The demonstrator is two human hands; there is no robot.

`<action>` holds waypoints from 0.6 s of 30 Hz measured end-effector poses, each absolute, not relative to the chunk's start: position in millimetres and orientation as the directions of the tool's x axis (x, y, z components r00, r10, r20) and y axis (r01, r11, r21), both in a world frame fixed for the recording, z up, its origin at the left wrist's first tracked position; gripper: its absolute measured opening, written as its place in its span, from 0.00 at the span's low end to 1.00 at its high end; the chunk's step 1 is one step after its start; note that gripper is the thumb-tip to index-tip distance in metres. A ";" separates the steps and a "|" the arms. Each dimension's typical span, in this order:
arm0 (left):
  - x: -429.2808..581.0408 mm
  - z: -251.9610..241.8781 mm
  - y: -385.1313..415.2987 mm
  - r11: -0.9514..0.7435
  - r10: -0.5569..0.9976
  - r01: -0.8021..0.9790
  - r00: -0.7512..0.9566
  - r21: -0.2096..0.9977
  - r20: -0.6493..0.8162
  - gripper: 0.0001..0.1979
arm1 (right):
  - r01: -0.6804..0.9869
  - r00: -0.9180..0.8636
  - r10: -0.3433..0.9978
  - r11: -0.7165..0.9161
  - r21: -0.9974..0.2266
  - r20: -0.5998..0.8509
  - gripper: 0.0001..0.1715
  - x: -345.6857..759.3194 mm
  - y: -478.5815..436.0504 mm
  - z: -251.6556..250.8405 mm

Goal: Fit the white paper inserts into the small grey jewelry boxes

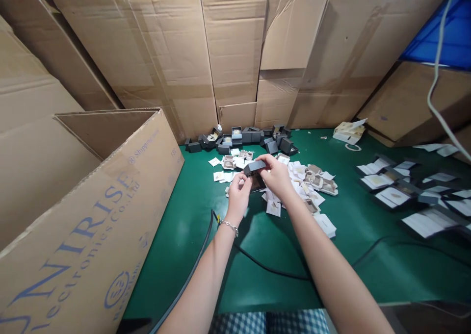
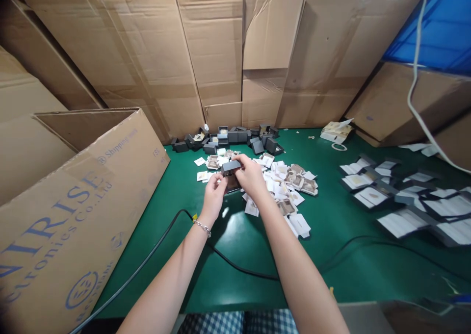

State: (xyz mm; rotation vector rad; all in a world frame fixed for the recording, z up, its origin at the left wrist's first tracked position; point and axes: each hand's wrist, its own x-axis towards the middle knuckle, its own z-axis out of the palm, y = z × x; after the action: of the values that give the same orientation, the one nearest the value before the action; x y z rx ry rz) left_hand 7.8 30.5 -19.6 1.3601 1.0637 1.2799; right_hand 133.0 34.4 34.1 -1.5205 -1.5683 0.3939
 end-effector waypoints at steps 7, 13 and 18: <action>3.8 -13.6 35.5 -0.115 0.990 -0.092 0.072 0.989 0.121 0.13 | 0.430 0.144 0.941 0.219 -0.876 0.306 0.27 132.7 32.1 23.3; -9.7 -7.6 45.5 0.157 0.984 -0.167 -0.057 0.973 -0.168 0.19 | 0.812 0.068 0.996 -0.027 -0.583 0.049 0.12 158.7 24.0 14.6; -7.8 -12.1 45.9 0.137 0.990 -0.040 -0.013 0.990 -0.138 0.18 | 0.949 0.017 0.976 -0.084 -0.303 -0.216 0.08 151.2 21.2 3.8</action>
State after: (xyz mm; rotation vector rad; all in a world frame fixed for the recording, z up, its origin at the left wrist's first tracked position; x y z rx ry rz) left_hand -7.8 45.9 -12.1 1.0717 1.2541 1.1368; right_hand 151.2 21.2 3.8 -2.1874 -2.0758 0.5706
